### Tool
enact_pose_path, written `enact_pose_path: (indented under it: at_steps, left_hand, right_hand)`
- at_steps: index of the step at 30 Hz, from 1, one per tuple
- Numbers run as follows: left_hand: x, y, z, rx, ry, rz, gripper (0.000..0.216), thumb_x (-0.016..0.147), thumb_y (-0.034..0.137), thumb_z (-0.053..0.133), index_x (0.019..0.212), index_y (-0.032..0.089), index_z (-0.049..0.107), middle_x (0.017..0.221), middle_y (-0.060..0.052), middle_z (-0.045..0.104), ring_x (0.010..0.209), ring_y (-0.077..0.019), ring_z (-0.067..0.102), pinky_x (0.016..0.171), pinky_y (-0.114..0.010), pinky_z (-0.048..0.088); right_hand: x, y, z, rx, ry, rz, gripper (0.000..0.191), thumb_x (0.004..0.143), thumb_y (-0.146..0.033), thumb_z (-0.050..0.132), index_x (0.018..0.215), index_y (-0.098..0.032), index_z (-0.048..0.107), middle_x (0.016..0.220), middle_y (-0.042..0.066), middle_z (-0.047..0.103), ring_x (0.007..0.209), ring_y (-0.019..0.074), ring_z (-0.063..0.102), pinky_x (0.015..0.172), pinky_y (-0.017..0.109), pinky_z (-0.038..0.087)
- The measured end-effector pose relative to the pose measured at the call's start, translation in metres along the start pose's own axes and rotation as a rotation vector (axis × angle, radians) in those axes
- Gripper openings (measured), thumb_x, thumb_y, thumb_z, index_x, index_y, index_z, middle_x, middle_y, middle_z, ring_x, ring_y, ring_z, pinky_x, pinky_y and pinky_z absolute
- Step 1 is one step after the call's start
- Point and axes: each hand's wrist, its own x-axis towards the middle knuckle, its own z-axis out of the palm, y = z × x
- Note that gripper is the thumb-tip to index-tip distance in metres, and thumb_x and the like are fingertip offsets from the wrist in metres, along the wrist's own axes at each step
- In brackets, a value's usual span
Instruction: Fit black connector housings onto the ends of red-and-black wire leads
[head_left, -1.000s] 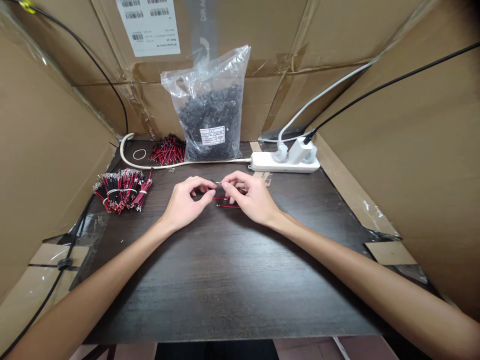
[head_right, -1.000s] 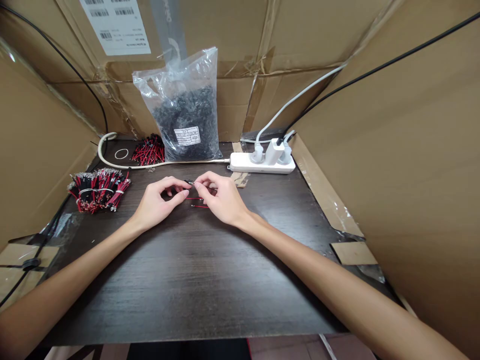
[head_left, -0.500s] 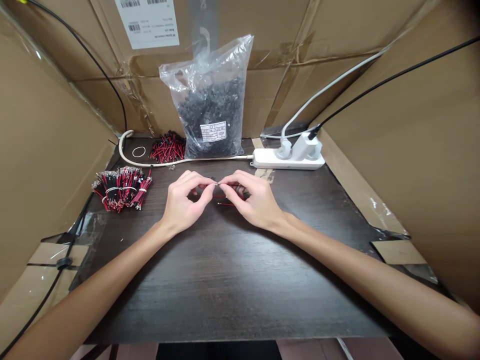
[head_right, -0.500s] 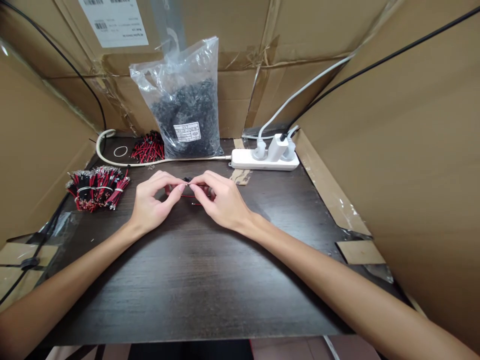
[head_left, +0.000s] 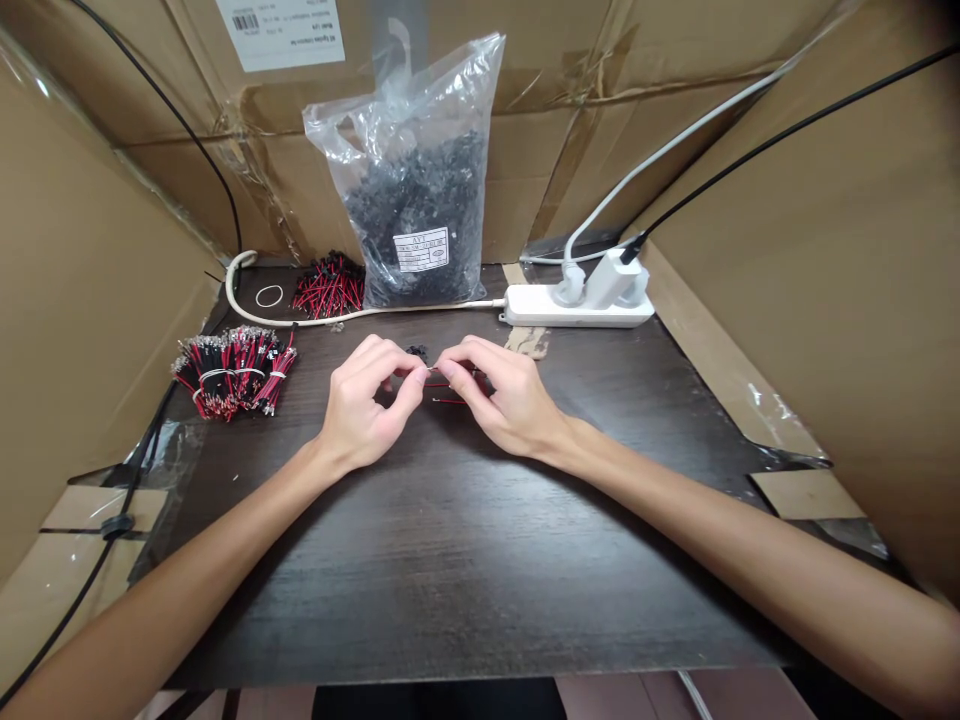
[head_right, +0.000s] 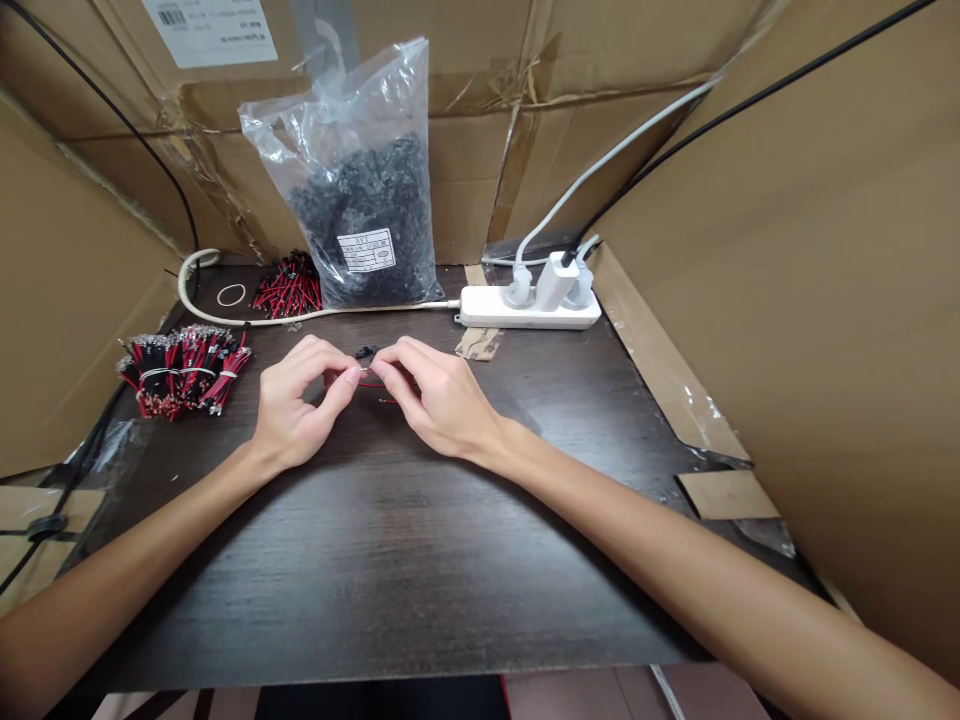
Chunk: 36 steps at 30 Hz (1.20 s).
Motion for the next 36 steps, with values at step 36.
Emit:
enact_pose_path:
  at_steps: [36]
  left_hand:
    - [-0.0002, -0.0003, 0.0025, 0.084, 0.056, 0.029, 0.008, 0.085, 0.02, 0.064, 0.077, 0.018, 0.065, 0.071, -0.002, 0.067, 0.064, -0.0137, 0.053, 0.059, -0.029, 0.045]
  right_hand:
    - [-0.0024, 0.0018, 0.0032, -0.034, 0.022, -0.079, 0.015, 0.094, -0.017, 0.051, 0.093, -0.017, 0.066, 0.077, 0.004, 0.063, 0.062, 0.0138, 0.054, 0.06, 0.028, 0.045]
